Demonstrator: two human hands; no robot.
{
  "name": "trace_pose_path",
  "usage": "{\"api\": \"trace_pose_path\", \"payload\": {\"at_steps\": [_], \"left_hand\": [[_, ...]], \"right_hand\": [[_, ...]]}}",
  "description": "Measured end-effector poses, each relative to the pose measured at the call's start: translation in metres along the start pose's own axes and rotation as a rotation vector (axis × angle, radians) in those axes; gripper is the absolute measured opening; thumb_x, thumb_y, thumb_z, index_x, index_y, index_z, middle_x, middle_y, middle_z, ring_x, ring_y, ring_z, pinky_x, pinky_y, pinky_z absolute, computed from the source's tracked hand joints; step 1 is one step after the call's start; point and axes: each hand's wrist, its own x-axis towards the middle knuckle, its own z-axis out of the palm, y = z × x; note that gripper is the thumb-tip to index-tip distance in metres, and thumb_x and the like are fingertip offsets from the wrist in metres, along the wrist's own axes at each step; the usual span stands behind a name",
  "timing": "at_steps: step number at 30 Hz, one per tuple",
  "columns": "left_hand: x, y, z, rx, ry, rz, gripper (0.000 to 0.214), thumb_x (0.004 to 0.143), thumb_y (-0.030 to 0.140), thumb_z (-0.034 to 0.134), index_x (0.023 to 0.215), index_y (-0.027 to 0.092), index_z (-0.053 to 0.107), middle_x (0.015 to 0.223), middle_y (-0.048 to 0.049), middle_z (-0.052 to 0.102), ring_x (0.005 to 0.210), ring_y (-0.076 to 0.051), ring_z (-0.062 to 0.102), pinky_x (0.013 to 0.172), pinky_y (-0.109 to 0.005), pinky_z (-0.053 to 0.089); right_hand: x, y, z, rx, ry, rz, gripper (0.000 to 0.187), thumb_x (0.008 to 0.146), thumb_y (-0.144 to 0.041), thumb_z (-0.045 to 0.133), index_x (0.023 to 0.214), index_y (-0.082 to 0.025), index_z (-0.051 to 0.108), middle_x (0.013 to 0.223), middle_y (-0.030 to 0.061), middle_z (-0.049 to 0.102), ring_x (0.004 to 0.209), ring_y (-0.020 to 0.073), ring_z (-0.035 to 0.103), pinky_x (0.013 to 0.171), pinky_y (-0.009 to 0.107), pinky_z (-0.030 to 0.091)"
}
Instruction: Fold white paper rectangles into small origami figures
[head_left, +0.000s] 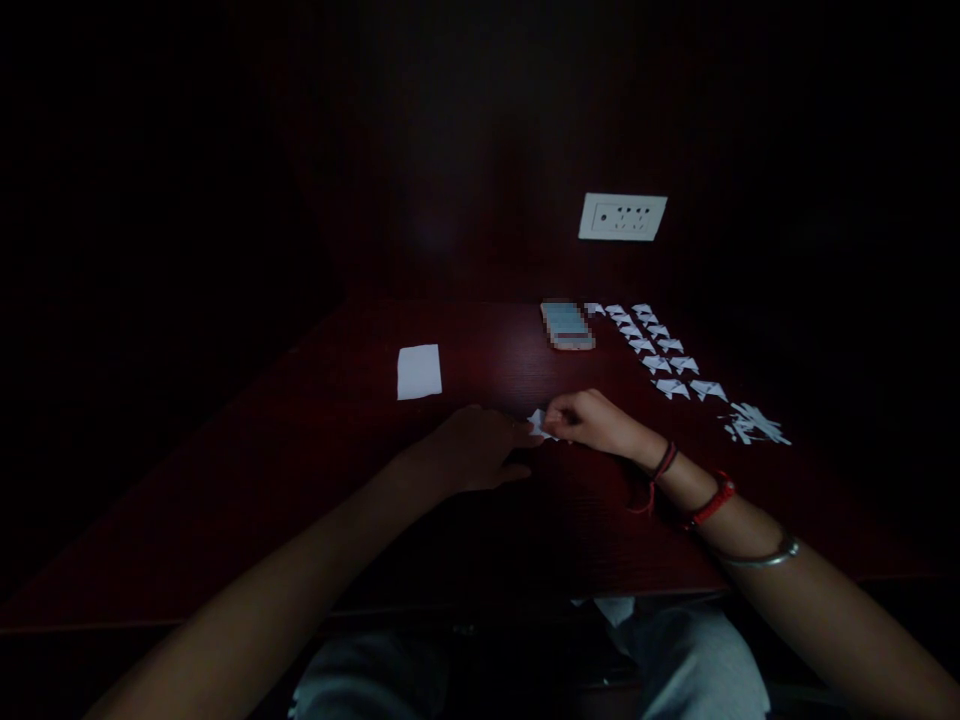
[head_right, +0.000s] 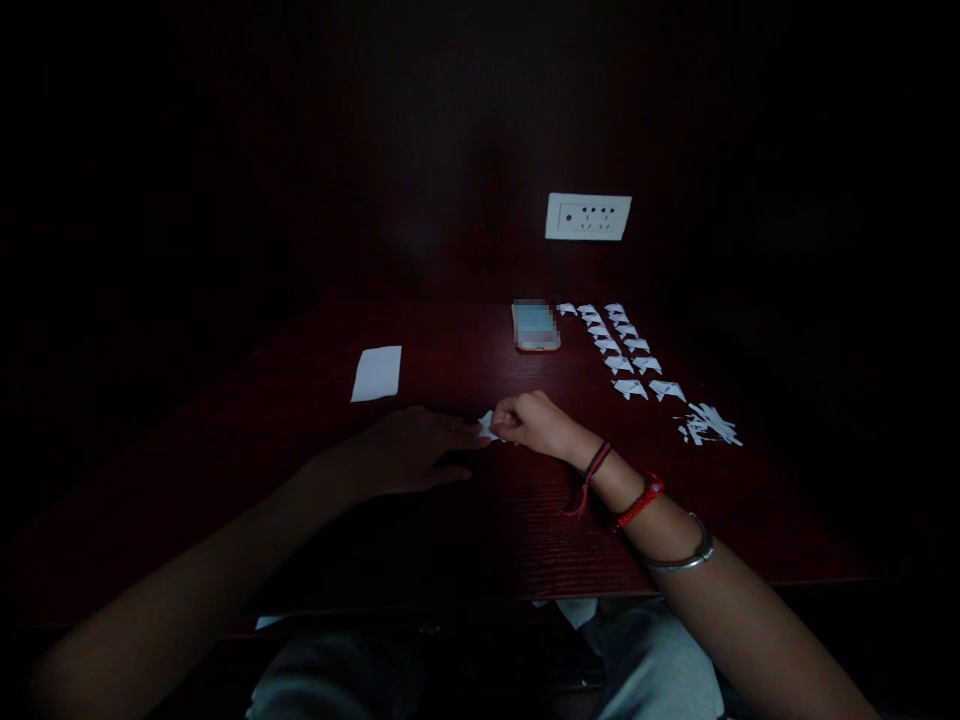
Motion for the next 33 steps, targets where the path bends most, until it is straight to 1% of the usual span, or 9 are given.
{"api": "trace_pose_path", "payload": {"at_steps": [2,4,8,11,14,17,21,25,33], "left_hand": [[0.0,0.0,0.001,0.008,-0.003,-0.007,0.04,0.077,0.042,0.044,0.115,0.028,0.042,0.111,-0.0013,0.052,0.1,-0.019,0.047,0.082,-0.031,0.034],[0.0,0.0,0.003,0.005,0.002,-0.014,0.041,0.077,0.041,0.044,0.116,0.029,0.041,0.112,-0.0009,0.051,0.1,-0.02,0.047,0.082,-0.032,0.034],[0.0,-0.002,0.006,-0.003,0.005,-0.023,0.041,0.077,0.04,0.044,0.116,0.029,0.039,0.116,-0.0007,0.048,0.101,-0.02,0.046,0.082,-0.034,0.035],[0.001,-0.002,0.007,-0.003,-0.003,-0.03,0.04,0.077,0.04,0.044,0.115,0.029,0.04,0.115,-0.0011,0.049,0.101,-0.021,0.047,0.081,-0.034,0.035],[0.001,-0.002,0.008,-0.002,-0.002,-0.033,0.041,0.077,0.04,0.044,0.116,0.03,0.039,0.113,-0.0007,0.05,0.1,-0.021,0.048,0.081,-0.034,0.036],[0.0,-0.002,0.009,-0.008,-0.006,-0.041,0.042,0.077,0.041,0.044,0.117,0.03,0.038,0.114,-0.0009,0.049,0.101,-0.021,0.047,0.081,-0.034,0.036],[0.0,-0.001,0.008,-0.016,-0.015,-0.055,0.041,0.078,0.042,0.042,0.117,0.029,0.039,0.116,-0.0013,0.047,0.104,-0.02,0.045,0.082,-0.034,0.036],[-0.001,0.0,0.007,-0.017,-0.034,-0.055,0.041,0.078,0.04,0.043,0.117,0.029,0.038,0.12,-0.001,0.044,0.103,-0.02,0.045,0.083,-0.033,0.035],[-0.001,0.0,0.009,-0.007,-0.007,-0.054,0.04,0.079,0.038,0.04,0.118,0.03,0.035,0.124,-0.0003,0.039,0.107,-0.021,0.042,0.083,-0.035,0.036]], "right_hand": [[-0.003,-0.001,0.0,0.002,0.029,-0.022,0.012,0.073,-0.021,0.048,0.079,-0.015,0.056,0.062,-0.0014,0.053,0.055,0.0066,0.046,0.053,0.018,0.034],[-0.006,-0.003,-0.002,-0.014,0.033,-0.086,0.013,0.075,-0.021,0.047,0.081,-0.015,0.057,0.064,-0.0007,0.054,0.057,0.0073,0.047,0.056,0.018,0.035],[-0.014,-0.005,-0.008,-0.061,-0.015,-0.243,0.017,0.078,-0.021,0.045,0.084,-0.017,0.06,0.079,0.0033,0.058,0.071,0.0099,0.051,0.065,0.021,0.038],[-0.016,-0.006,-0.011,-0.093,-0.049,-0.261,0.02,0.078,-0.021,0.043,0.085,-0.017,0.061,0.083,0.0043,0.058,0.074,0.011,0.053,0.067,0.022,0.038],[-0.015,-0.005,-0.008,-0.077,-0.007,-0.187,0.019,0.076,-0.02,0.046,0.088,-0.017,0.06,0.079,0.0029,0.059,0.07,0.0107,0.053,0.065,0.022,0.038],[-0.011,-0.003,-0.004,0.029,0.024,-0.071,0.019,0.072,-0.019,0.05,0.089,-0.017,0.058,0.071,0.0002,0.059,0.062,0.0091,0.052,0.059,0.021,0.038],[-0.003,0.001,-0.001,0.195,-0.006,0.066,0.017,0.067,-0.017,0.053,0.083,-0.015,0.053,0.065,-0.0012,0.058,0.057,0.0079,0.051,0.054,0.019,0.038],[0.003,0.002,0.0,0.239,-0.038,0.195,0.016,0.061,-0.013,0.055,0.076,-0.015,0.052,0.067,-0.0001,0.057,0.059,0.0085,0.051,0.052,0.019,0.037],[0.01,0.004,0.001,0.275,-0.076,0.274,0.016,0.056,-0.012,0.055,0.07,-0.015,0.049,0.067,-0.0013,0.052,0.058,0.0085,0.047,0.051,0.019,0.035]]}}
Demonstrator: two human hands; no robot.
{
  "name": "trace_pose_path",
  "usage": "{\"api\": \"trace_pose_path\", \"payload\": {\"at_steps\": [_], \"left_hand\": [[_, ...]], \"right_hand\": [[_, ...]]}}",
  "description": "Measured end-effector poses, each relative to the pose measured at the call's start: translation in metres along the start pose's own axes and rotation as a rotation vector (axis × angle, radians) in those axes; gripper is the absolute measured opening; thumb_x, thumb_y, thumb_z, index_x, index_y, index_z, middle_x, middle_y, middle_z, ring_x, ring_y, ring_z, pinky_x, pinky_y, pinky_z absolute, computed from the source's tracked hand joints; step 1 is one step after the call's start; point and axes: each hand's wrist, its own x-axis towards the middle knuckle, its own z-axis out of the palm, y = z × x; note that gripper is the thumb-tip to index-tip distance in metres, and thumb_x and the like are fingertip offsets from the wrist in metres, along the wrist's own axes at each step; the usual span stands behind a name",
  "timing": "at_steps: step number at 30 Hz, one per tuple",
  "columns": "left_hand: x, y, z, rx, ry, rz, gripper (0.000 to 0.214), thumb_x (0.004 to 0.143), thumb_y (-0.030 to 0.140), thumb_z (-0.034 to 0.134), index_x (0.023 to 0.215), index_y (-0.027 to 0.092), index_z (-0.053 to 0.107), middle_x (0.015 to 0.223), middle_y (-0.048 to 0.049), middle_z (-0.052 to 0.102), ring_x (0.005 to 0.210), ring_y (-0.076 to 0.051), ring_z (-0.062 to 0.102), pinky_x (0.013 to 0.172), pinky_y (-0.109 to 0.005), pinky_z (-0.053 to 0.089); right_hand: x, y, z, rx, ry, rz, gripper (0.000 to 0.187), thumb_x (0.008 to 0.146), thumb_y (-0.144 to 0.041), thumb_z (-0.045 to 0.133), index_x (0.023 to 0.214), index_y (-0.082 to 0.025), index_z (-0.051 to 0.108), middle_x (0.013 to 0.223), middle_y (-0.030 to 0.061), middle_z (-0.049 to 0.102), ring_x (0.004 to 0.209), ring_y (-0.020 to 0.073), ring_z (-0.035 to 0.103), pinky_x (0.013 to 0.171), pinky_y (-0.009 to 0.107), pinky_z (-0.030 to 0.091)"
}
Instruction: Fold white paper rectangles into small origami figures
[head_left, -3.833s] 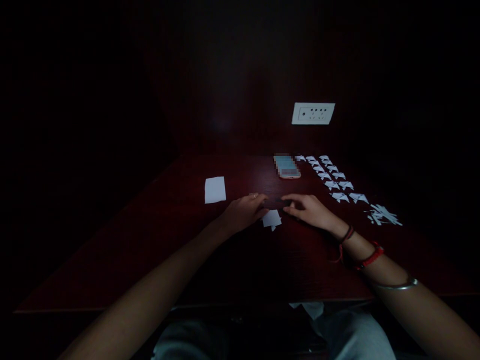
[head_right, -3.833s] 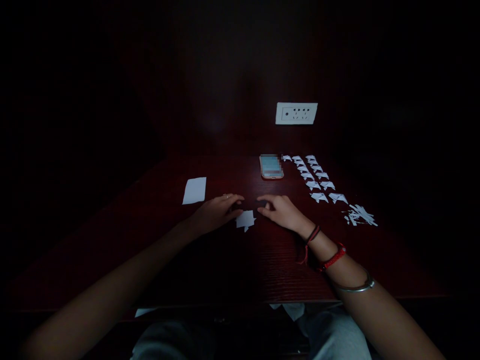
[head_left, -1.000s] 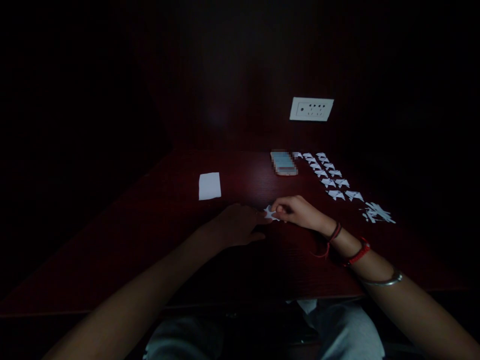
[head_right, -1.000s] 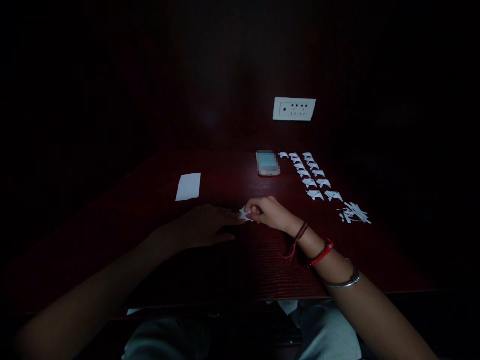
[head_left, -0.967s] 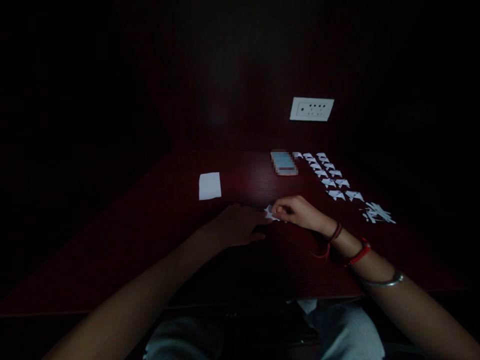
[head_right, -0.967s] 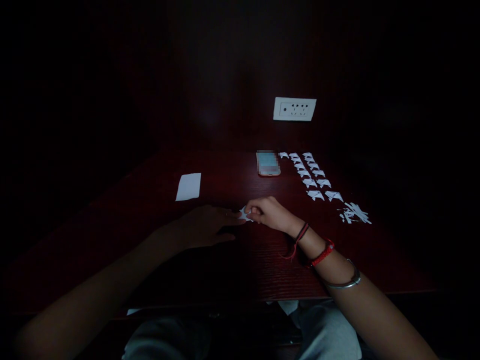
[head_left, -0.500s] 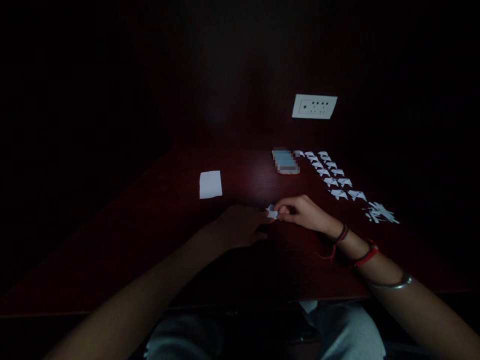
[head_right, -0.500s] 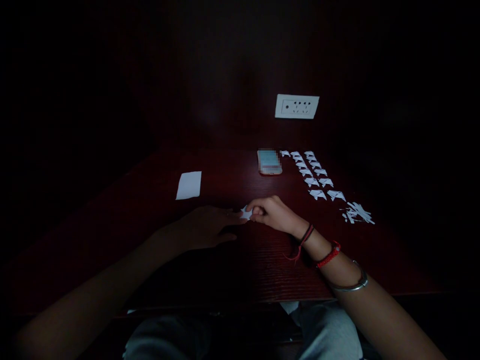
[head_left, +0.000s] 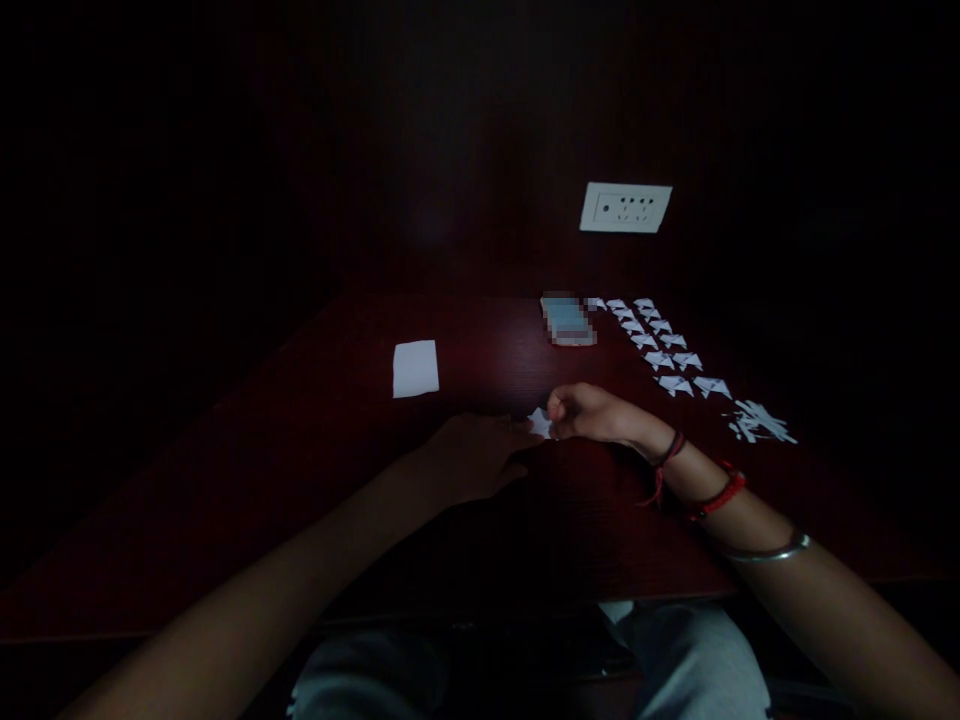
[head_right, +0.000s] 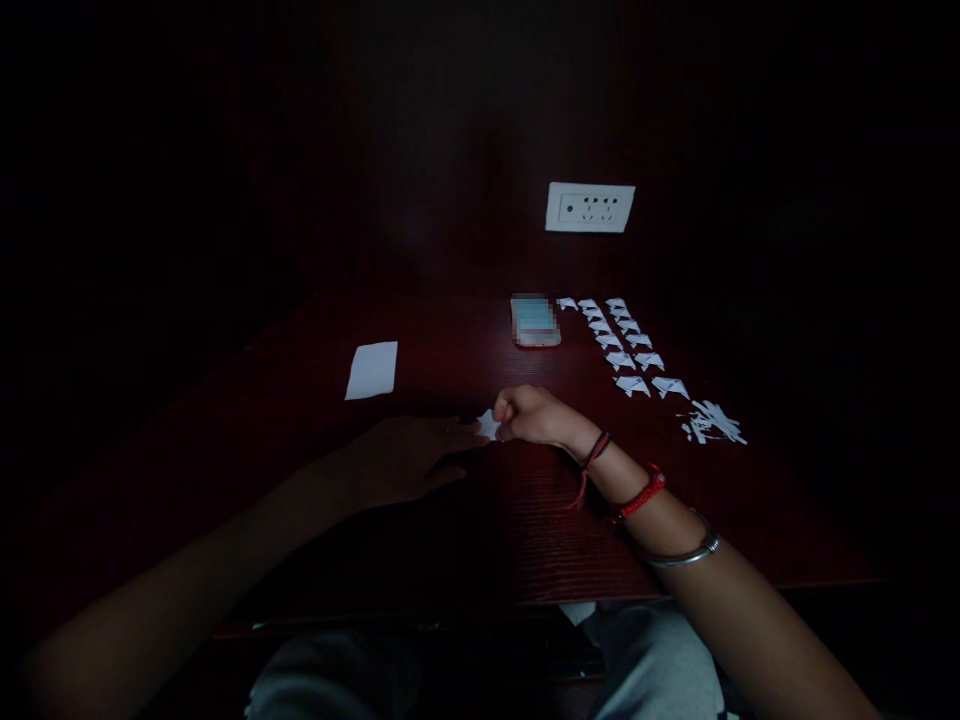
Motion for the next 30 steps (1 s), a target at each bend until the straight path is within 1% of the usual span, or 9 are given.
{"api": "trace_pose_path", "payload": {"at_steps": [3,8,11,15,21,26,30], "left_hand": [[-0.0002,0.0017,-0.0008,0.026,-0.005,-0.008,0.037,0.081,0.032,0.037,0.119,0.03,0.035,0.124,0.0,0.038,0.106,-0.021,0.042,0.081,-0.035,0.037],[-0.0001,0.0026,0.0022,0.086,-0.028,0.005,0.042,0.08,0.018,0.036,0.12,0.029,0.033,0.126,-0.0004,0.036,0.108,-0.021,0.04,0.081,-0.035,0.036],[0.0007,0.0018,0.0041,0.084,-0.028,0.01,0.041,0.08,0.015,0.035,0.12,0.026,0.035,0.126,-0.0017,0.036,0.109,-0.021,0.04,0.082,-0.035,0.036],[0.0022,0.0011,0.0036,0.064,-0.03,0.028,0.04,0.081,0.016,0.036,0.119,0.027,0.036,0.126,-0.0021,0.036,0.109,-0.021,0.04,0.083,-0.035,0.035],[0.0013,0.0029,-0.0003,0.055,-0.044,0.023,0.041,0.08,0.014,0.035,0.119,0.028,0.036,0.126,-0.0013,0.036,0.109,-0.019,0.039,0.084,-0.034,0.035],[0.0,0.0014,0.002,0.037,-0.025,0.04,0.041,0.08,0.014,0.034,0.119,0.027,0.035,0.126,-0.0017,0.036,0.11,-0.02,0.039,0.084,-0.034,0.035],[0.0014,-0.0009,0.0066,0.044,-0.014,0.028,0.042,0.08,0.014,0.034,0.119,0.029,0.035,0.126,-0.0002,0.036,0.109,-0.02,0.04,0.084,-0.035,0.035]], "right_hand": [[-0.0013,-0.0005,0.0005,-0.02,0.017,-0.026,0.014,0.056,-0.013,0.056,0.069,-0.015,0.049,0.066,-0.0018,0.051,0.059,0.0082,0.046,0.052,0.019,0.034],[-0.0069,0.0017,0.0004,-0.045,0.051,-0.123,0.006,0.062,-0.016,0.053,0.066,-0.015,0.05,0.063,-0.0021,0.05,0.057,0.0073,0.045,0.053,0.02,0.034],[-0.0085,0.0043,0.0002,-0.043,0.054,-0.149,0.011,0.063,-0.023,0.056,0.068,-0.015,0.051,0.064,-0.0018,0.05,0.057,0.0074,0.045,0.053,0.02,0.034],[-0.0067,0.0065,0.0026,-0.032,0.067,-0.114,0.016,0.06,-0.025,0.058,0.071,-0.015,0.052,0.065,-0.0018,0.051,0.058,0.0081,0.045,0.054,0.021,0.035],[-0.0029,0.0064,0.0072,0.105,0.102,-0.015,0.016,0.054,-0.019,0.06,0.062,-0.016,0.047,0.062,-0.0038,0.047,0.057,0.0078,0.044,0.053,0.02,0.035],[-0.0041,0.0011,0.0071,0.217,0.095,0.066,0.014,0.053,-0.01,0.055,0.059,-0.016,0.045,0.058,-0.0042,0.046,0.054,0.0069,0.043,0.05,0.019,0.035],[-0.0057,-0.0015,0.0054,0.256,0.108,0.082,0.014,0.052,-0.006,0.053,0.057,-0.016,0.045,0.056,-0.0043,0.045,0.053,0.0063,0.042,0.048,0.017,0.034]]}}
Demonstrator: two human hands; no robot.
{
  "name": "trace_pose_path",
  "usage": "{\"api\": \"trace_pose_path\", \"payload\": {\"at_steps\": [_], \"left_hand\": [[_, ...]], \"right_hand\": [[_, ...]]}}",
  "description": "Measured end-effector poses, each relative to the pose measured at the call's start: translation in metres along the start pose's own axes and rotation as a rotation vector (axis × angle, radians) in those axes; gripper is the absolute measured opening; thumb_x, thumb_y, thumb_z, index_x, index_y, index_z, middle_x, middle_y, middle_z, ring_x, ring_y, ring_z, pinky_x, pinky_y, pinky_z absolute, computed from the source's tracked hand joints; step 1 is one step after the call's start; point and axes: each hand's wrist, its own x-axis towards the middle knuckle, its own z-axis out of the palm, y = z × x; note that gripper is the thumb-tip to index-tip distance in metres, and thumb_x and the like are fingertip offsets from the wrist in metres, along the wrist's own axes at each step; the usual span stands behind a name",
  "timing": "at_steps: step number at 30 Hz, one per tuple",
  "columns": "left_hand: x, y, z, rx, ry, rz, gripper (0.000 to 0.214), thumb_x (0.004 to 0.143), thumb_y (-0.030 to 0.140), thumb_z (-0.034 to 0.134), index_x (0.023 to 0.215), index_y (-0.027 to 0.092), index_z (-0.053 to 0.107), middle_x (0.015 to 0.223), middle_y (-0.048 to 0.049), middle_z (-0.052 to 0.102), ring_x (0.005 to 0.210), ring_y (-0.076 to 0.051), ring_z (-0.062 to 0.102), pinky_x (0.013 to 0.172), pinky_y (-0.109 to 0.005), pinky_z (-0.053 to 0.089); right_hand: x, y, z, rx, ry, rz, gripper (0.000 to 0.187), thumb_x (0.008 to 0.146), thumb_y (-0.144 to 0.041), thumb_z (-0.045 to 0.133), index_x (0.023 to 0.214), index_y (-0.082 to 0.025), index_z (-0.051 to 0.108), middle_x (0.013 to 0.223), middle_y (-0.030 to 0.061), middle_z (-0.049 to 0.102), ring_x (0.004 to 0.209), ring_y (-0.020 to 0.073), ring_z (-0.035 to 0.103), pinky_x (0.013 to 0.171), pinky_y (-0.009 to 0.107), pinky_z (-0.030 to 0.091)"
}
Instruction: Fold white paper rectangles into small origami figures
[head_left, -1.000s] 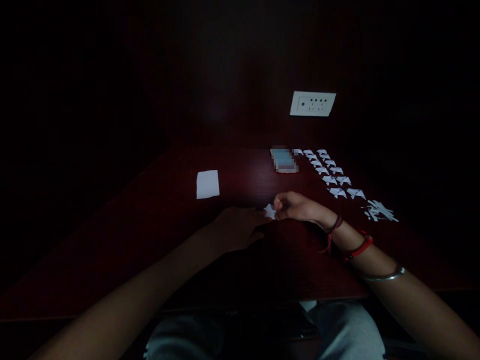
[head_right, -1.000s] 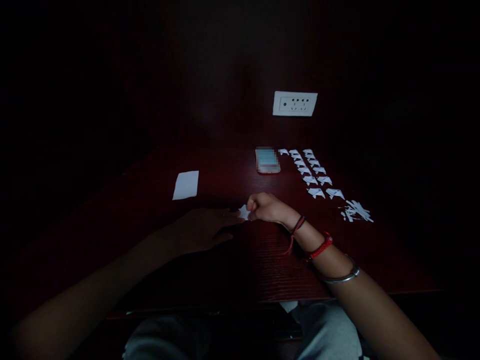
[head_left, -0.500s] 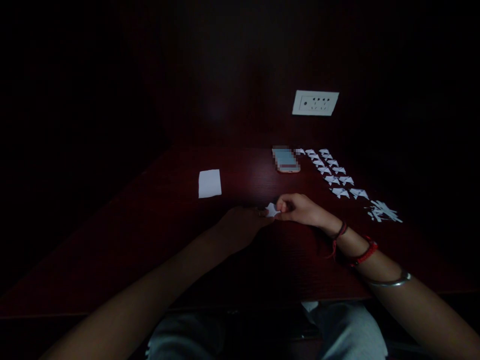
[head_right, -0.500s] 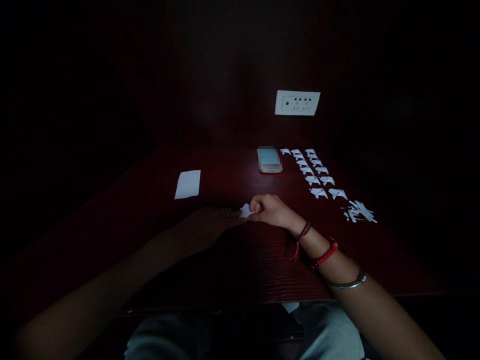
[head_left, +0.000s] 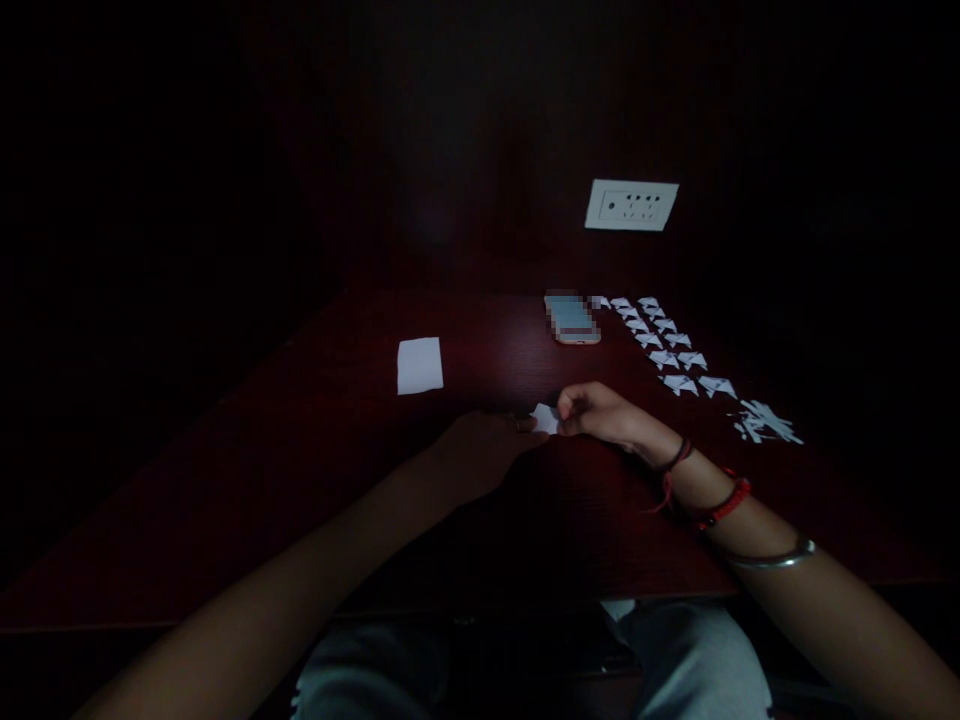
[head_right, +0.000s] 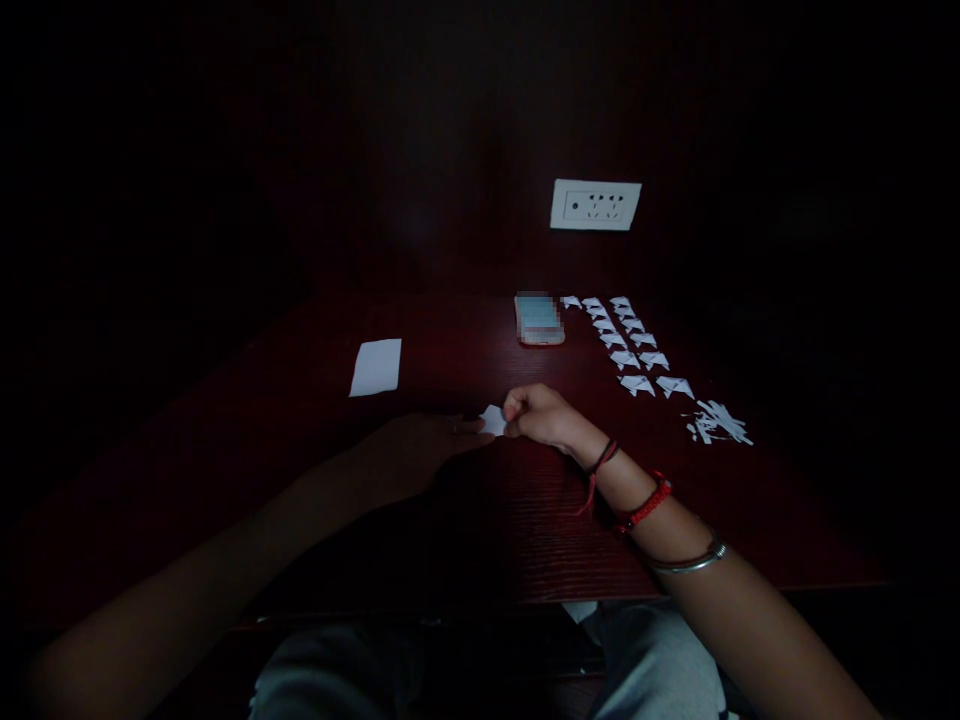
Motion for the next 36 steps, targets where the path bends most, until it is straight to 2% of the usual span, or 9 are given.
{"api": "trace_pose_path", "payload": {"at_steps": [10,16,21,25,30,33,36], "left_hand": [[-0.001,0.0,-0.001,-0.014,0.007,-0.017,0.043,0.08,0.013,0.034,0.118,0.032,0.036,0.127,0.0027,0.035,0.111,-0.017,0.038,0.085,-0.032,0.034],[-0.001,-0.013,-0.003,-0.084,0.008,0.031,0.051,0.074,0.005,0.035,0.119,0.031,0.036,0.127,0.0038,0.034,0.116,-0.014,0.031,0.091,-0.032,0.03],[0.001,-0.021,-0.005,-0.153,0.026,0.101,0.057,0.069,-0.002,0.033,0.115,0.03,0.039,0.126,0.0054,0.036,0.115,-0.011,0.031,0.093,-0.029,0.026],[0.006,-0.021,-0.004,-0.142,0.089,0.132,0.053,0.07,-0.003,0.033,0.111,0.028,0.044,0.123,0.0045,0.039,0.113,-0.01,0.033,0.093,-0.029,0.027],[0.007,-0.017,-0.009,-0.047,0.202,0.095,0.037,0.077,0.007,0.037,0.105,0.027,0.049,0.115,0.0012,0.044,0.1,-0.013,0.043,0.084,-0.029,0.032],[0.007,-0.016,-0.01,-0.015,0.198,0.095,0.034,0.08,0.009,0.034,0.107,0.025,0.048,0.108,-0.0003,0.049,0.095,-0.013,0.046,0.08,-0.027,0.034],[0.008,-0.018,-0.007,-0.032,0.163,0.129,0.038,0.08,0.008,0.033,0.111,0.026,0.044,0.11,0.0012,0.048,0.097,-0.012,0.045,0.082,-0.025,0.033]], "right_hand": [[-0.002,0.0,-0.004,0.096,-0.046,0.009,0.013,0.051,-0.005,0.051,0.055,-0.015,0.045,0.053,-0.0054,0.045,0.05,0.0056,0.041,0.048,0.018,0.032],[-0.006,0.004,-0.019,0.083,0.068,-0.087,0.01,0.057,-0.01,0.046,0.066,-0.014,0.05,0.06,-0.0026,0.048,0.054,0.007,0.043,0.052,0.02,0.035],[-0.002,0.01,-0.02,-0.111,0.151,-0.194,0.015,0.063,-0.014,0.048,0.076,-0.013,0.055,0.075,0.002,0.055,0.068,0.0101,0.049,0.065,0.024,0.039],[0.001,0.013,-0.016,-0.226,0.104,-0.222,0.024,0.065,-0.017,0.052,0.088,-0.013,0.056,0.082,0.0041,0.056,0.072,0.0112,0.05,0.068,0.026,0.04],[-0.005,0.008,-0.02,-0.312,-0.044,-0.299,0.026,0.066,-0.019,0.054,0.092,-0.014,0.057,0.081,0.0035,0.056,0.069,0.0103,0.049,0.064,0.025,0.04],[-0.01,0.004,-0.023,-0.426,-0.089,-0.375,0.028,0.066,-0.019,0.057,0.094,-0.015,0.057,0.081,0.0032,0.055,0.069,0.0104,0.049,0.064,0.024,0.039],[-0.013,0.002,-0.025,-0.544,-0.109,-0.465,0.027,0.07,-0.021,0.055,0.096,-0.017,0.057,0.08,0.0027,0.053,0.07,0.0105,0.049,0.065,0.023,0.039]]}}
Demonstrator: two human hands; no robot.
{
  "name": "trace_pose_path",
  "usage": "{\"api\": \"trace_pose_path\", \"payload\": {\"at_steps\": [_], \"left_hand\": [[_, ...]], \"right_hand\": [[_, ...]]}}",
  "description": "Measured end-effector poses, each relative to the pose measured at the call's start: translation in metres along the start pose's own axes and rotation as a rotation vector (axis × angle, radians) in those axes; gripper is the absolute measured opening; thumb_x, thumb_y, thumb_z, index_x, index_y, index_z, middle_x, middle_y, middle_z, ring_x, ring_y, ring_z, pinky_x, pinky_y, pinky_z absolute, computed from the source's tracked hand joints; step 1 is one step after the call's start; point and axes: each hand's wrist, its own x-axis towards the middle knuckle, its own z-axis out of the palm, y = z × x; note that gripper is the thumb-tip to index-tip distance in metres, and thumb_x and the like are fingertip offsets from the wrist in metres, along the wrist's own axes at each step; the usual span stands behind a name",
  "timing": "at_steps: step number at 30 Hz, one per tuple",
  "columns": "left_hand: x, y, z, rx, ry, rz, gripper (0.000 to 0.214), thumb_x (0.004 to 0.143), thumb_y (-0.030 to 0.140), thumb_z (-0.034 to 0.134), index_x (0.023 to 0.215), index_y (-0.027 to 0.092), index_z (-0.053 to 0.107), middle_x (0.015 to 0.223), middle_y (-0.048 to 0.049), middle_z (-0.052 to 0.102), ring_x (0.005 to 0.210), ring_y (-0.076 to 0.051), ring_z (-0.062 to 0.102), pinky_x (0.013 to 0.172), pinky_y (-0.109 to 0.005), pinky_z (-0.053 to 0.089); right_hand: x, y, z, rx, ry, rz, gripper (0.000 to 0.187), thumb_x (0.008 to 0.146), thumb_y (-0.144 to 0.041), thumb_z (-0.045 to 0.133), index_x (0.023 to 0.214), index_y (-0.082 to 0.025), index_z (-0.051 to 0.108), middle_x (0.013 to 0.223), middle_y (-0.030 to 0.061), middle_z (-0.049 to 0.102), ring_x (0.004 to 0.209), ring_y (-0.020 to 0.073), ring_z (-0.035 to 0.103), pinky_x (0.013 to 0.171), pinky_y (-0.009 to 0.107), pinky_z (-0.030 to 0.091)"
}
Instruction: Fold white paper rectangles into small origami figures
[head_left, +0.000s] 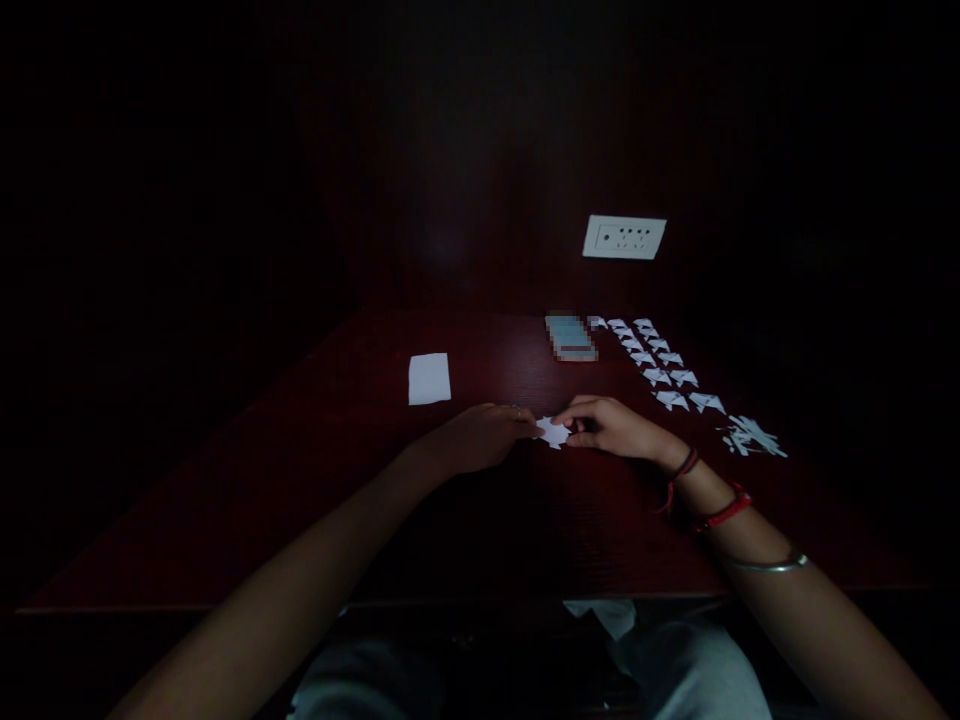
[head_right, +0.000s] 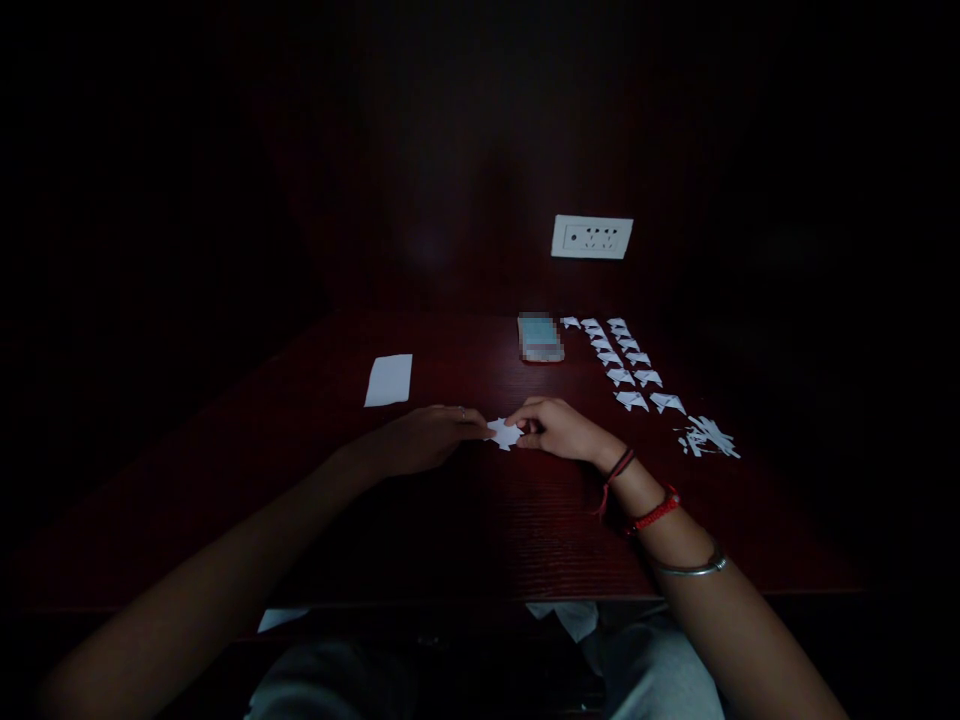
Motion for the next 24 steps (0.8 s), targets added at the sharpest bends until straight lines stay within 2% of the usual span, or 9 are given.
{"api": "trace_pose_path", "payload": {"at_steps": [5,12,19,24], "left_hand": [[-0.001,-0.006,0.006,-0.022,-0.027,0.012,0.045,0.077,0.006,0.034,0.116,0.028,0.039,0.118,0.0024,0.042,0.103,-0.012,0.041,0.085,-0.026,0.031],[-0.002,-0.007,0.01,0.012,-0.062,-0.002,0.048,0.076,0.006,0.033,0.117,0.031,0.036,0.124,0.0027,0.036,0.11,-0.014,0.035,0.088,-0.029,0.029],[-0.002,-0.005,0.013,-0.006,-0.061,0.002,0.052,0.076,0.005,0.033,0.12,0.032,0.03,0.127,0.0032,0.032,0.112,-0.014,0.033,0.089,-0.03,0.027],[-0.002,-0.001,0.012,-0.001,-0.045,0.003,0.052,0.075,0.004,0.035,0.118,0.032,0.034,0.127,0.0026,0.032,0.114,-0.016,0.03,0.089,-0.032,0.027]], "right_hand": [[-0.002,0.005,-0.002,-0.145,0.006,-0.112,0.027,0.074,-0.027,0.052,0.099,-0.019,0.057,0.087,0.0042,0.052,0.079,0.0126,0.048,0.071,0.025,0.039],[0.001,0.001,-0.002,-0.26,0.021,-0.233,0.023,0.081,-0.029,0.04,0.084,-0.018,0.06,0.085,0.0053,0.054,0.081,0.0139,0.047,0.075,0.028,0.037],[0.012,0.002,0.011,-0.336,0.073,-0.185,0.025,0.084,-0.027,0.034,0.078,-0.013,0.054,0.074,0.0057,0.052,0.07,0.0125,0.047,0.066,0.025,0.038],[0.015,0.005,0.015,-0.337,0.094,-0.156,0.024,0.083,-0.027,0.034,0.077,-0.013,0.052,0.073,0.0051,0.052,0.067,0.0115,0.047,0.063,0.023,0.037]]}}
